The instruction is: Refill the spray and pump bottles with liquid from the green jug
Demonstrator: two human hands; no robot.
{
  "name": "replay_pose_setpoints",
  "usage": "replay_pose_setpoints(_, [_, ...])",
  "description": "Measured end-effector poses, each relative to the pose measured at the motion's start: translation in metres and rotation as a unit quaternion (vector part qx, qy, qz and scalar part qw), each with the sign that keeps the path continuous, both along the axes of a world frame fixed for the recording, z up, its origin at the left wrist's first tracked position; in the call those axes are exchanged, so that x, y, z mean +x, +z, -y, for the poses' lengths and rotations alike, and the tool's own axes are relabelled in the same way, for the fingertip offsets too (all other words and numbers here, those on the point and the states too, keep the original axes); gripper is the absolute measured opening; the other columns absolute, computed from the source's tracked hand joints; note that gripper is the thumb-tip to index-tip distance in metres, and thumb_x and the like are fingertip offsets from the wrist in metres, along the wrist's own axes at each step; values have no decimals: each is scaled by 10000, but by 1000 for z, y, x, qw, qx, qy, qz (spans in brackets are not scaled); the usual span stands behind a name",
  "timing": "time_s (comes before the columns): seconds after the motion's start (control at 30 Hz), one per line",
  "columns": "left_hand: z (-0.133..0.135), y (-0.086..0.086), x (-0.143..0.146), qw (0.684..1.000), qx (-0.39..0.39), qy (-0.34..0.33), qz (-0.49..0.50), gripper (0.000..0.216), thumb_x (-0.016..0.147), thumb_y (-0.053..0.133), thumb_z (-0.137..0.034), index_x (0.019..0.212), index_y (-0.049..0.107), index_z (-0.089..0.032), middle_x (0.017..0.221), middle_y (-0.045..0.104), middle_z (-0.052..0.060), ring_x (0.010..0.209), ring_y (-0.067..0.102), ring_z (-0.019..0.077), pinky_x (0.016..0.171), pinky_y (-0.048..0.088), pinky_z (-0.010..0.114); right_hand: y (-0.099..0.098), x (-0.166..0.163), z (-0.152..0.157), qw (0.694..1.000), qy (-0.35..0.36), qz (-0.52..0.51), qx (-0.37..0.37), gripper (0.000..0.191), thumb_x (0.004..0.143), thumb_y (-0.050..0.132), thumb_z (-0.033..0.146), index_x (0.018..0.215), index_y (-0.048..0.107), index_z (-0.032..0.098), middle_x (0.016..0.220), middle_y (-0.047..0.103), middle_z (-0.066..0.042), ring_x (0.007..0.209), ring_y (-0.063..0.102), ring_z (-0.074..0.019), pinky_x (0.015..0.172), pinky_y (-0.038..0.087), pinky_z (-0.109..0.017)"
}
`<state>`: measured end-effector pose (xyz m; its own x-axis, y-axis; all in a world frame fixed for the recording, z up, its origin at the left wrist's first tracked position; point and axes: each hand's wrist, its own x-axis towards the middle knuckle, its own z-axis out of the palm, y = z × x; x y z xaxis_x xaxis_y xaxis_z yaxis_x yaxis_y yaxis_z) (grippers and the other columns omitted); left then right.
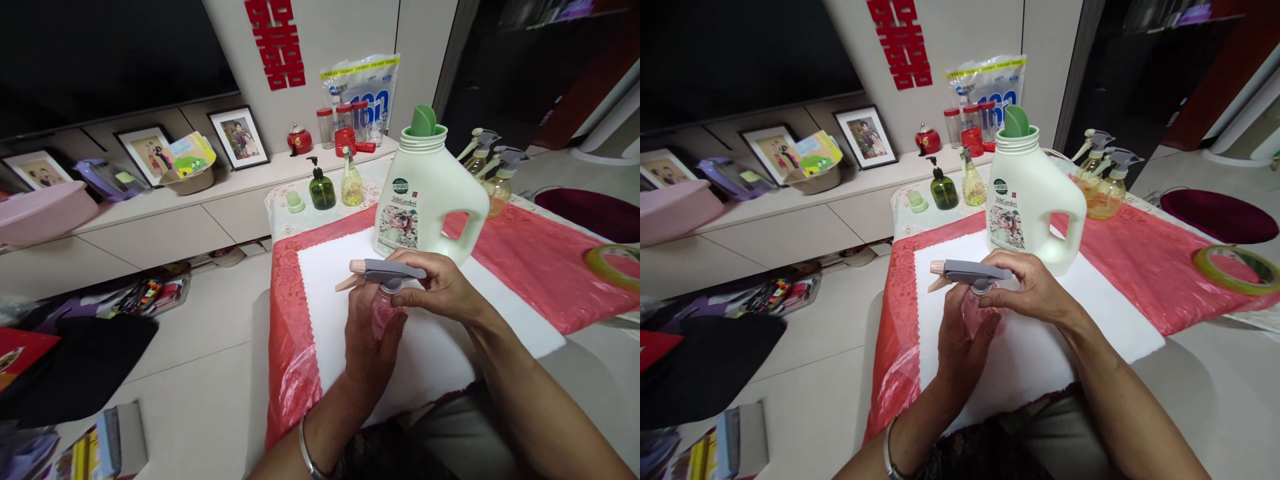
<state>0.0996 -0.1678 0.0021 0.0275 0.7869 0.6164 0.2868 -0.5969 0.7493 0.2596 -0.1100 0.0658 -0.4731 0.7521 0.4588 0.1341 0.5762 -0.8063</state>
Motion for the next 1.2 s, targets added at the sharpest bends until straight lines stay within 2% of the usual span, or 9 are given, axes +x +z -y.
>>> replay_pose_setpoints(0.13, [1,1,0,1000,0,8,-7,546,935,632,-262,1430,402,-283,1299,602,99,1201,591,250,1016,513,436,1,-2,1,1000,-16,6,4,303,833,767,396,943,677,129,946,638,-46,876,613,-119,755,472,-213])
replay_pose_setpoints(0.3, [1,0,0,1000,1,9,-1,603,932,638,-279,1469,366,-290,1337,586,108,1234,579,256,1029,512,440,-1,-7,3,999,-42,-4,-2,300,779,809,362,859,633,132,860,609,-14,775,580,-81,677,435,-176])
replay_pose_setpoints(0.5, [1,2,0,1000,11,9,-8,632,931,643,-232,1490,354,-295,1362,572,117,1267,568,250,1055,504,439,-1,-12,8,997,-59,0,-49,350,778,805,385,839,565,139,950,625,-41,903,611,-137,768,475,-218])
replay_pose_setpoints(0.67, [2,4,0,1000,-5,4,-7,582,938,633,-254,1463,385,-290,1361,582,105,1280,555,250,1079,481,445,3,-3,8,998,-40,41,-9,286,827,776,384,920,629,158,966,627,-22,930,605,-120,770,466,-208])
replay_pose_setpoints(0.87, [1,4,0,1000,8,5,-10,567,953,607,-287,1471,379,-292,1381,570,110,1296,545,255,1089,472,457,10,7,4,992,7,110,57,264,921,682,376,1091,682,174,1089,631,-53,1026,598,-135,902,482,-240])
replay_pose_setpoints(1.03, [1,4,-1,1000,6,0,-12,587,945,618,-264,1478,374,-285,1394,566,112,1304,542,259,1100,465,462,6,4,2,994,-9,81,75,244,881,725,373,1026,702,178,1046,637,-52,972,602,-128,870,504,-244])
replay_pose_setpoints(1.2, [1,2,0,1000,8,8,-14,632,927,641,-242,1490,357,-286,1386,567,119,1289,557,272,1077,489,472,0,-4,3,995,-50,45,70,273,812,787,373,868,644,148,871,592,-27,843,558,-105,767,471,-231])
